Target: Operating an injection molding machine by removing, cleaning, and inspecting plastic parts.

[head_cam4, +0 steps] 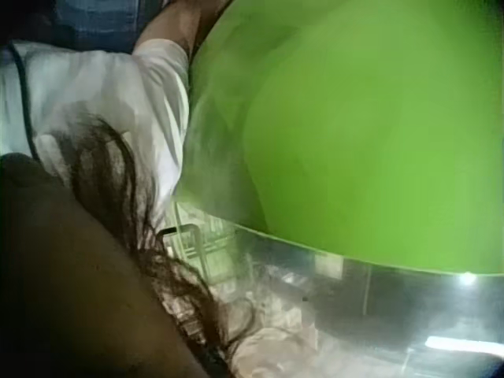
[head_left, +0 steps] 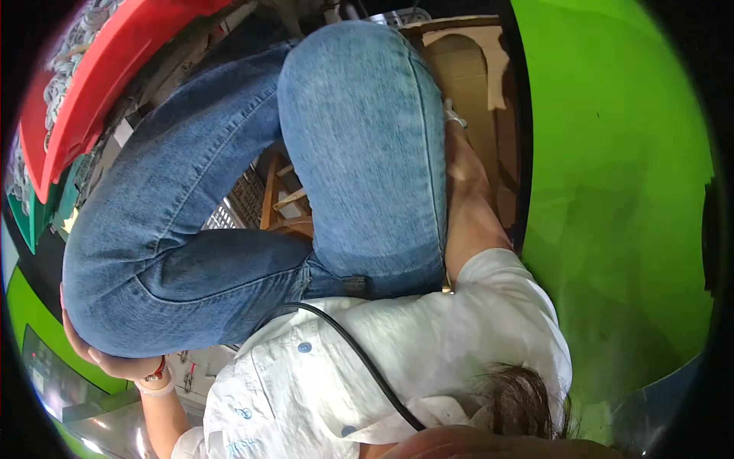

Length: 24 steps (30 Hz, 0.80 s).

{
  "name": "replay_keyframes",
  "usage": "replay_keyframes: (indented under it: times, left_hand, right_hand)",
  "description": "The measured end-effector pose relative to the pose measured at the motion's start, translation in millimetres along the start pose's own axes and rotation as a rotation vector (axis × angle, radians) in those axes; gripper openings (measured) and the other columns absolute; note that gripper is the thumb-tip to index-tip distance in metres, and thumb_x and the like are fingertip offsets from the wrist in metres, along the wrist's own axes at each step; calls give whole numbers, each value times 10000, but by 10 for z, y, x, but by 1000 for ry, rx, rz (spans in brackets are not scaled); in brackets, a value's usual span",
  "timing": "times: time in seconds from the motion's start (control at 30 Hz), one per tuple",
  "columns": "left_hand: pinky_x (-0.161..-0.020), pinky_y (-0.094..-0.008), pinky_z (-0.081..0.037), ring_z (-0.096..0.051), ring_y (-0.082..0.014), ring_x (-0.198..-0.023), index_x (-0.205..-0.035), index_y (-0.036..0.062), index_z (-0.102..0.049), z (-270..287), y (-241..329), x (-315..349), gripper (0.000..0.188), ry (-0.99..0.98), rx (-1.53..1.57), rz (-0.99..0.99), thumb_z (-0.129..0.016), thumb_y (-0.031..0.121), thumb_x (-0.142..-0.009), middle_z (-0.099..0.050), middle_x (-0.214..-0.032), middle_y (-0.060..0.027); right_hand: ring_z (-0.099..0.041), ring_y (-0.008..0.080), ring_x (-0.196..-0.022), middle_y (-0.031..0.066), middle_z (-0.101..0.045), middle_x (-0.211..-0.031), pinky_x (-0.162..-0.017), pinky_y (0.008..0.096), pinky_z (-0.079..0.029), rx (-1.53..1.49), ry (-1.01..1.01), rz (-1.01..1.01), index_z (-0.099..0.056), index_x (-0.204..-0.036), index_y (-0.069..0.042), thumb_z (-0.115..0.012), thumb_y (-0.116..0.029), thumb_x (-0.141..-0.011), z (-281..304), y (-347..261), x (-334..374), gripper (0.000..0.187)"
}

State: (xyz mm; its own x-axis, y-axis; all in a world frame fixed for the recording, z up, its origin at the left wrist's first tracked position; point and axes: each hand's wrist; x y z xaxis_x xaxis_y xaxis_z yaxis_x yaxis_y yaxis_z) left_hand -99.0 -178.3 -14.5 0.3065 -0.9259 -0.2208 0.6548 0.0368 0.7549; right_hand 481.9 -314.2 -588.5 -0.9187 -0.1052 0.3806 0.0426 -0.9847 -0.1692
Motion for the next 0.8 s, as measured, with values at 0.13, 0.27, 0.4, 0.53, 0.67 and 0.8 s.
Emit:
replay_keyframes:
  times: [0.13,0.27,0.4,0.53,0.67,0.8]
  left_hand:
    - [-1119,-529,-277,-418,-383,-1327,-1382,-77,-405,7,-12,-35,794,-19,35,-23,-313,539,-890,-451,-1407,-272]
    - [-1105,-534,-294,-435,-391,-1312,-1370,-92,-419,19,-38,-51,810,-5,-16,-32,-309,546,-882,-464,-1394,-278]
    - [-1100,-538,-301,-446,-398,-1303,-1361,-106,-427,38,-48,-60,839,0,-58,-31,-305,565,-872,-473,-1383,-287]
    - [-1107,-535,-296,-439,-399,-1310,-1364,-106,-425,51,-35,-64,850,36,-67,-7,-307,570,-863,-468,-1388,-294]
    - [-1109,-530,-298,-441,-393,-1311,-1361,-109,-427,31,-36,-61,859,31,-72,-14,-316,572,-851,-465,-1391,-296]
    - [-1102,-520,-310,-444,-381,-1312,-1368,-108,-421,37,-55,-65,862,55,-57,14,-355,544,-807,-464,-1395,-293]
  right_hand:
    - [-564,326,-1043,193,-636,-1090,-920,439,-407,-3,-22,17,-562,-1249,-52,-694,-368,-823,67,6,31,546]
    - [-562,316,-1004,184,-636,-1069,-882,427,-409,-9,-37,36,-564,-1235,-56,-686,-364,-832,105,18,27,521]
    - [-560,305,-965,175,-637,-1048,-845,415,-410,-18,-48,42,-567,-1221,-60,-677,-361,-841,120,28,8,496]
    - [-558,295,-926,166,-637,-1026,-808,402,-412,-26,-61,47,-570,-1207,-64,-668,-357,-851,155,31,-3,472]
    - [-556,284,-887,157,-638,-1005,-770,390,-414,-32,-62,51,-573,-1193,-68,-659,-354,-860,208,42,-11,448]
    - [-554,273,-848,148,-639,-983,-733,377,-416,-37,-65,44,-575,-1179,-72,-651,-350,-869,236,43,-17,424]
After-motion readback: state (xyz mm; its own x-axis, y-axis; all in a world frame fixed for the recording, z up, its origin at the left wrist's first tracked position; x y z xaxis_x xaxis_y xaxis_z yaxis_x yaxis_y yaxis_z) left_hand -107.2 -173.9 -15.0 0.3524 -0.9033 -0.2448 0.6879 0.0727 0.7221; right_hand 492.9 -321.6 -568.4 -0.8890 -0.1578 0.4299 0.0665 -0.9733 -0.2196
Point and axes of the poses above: each hand's wrist, its own x-axis away from the middle knuckle, its own z-axis out of the back of the hand, y = z × x
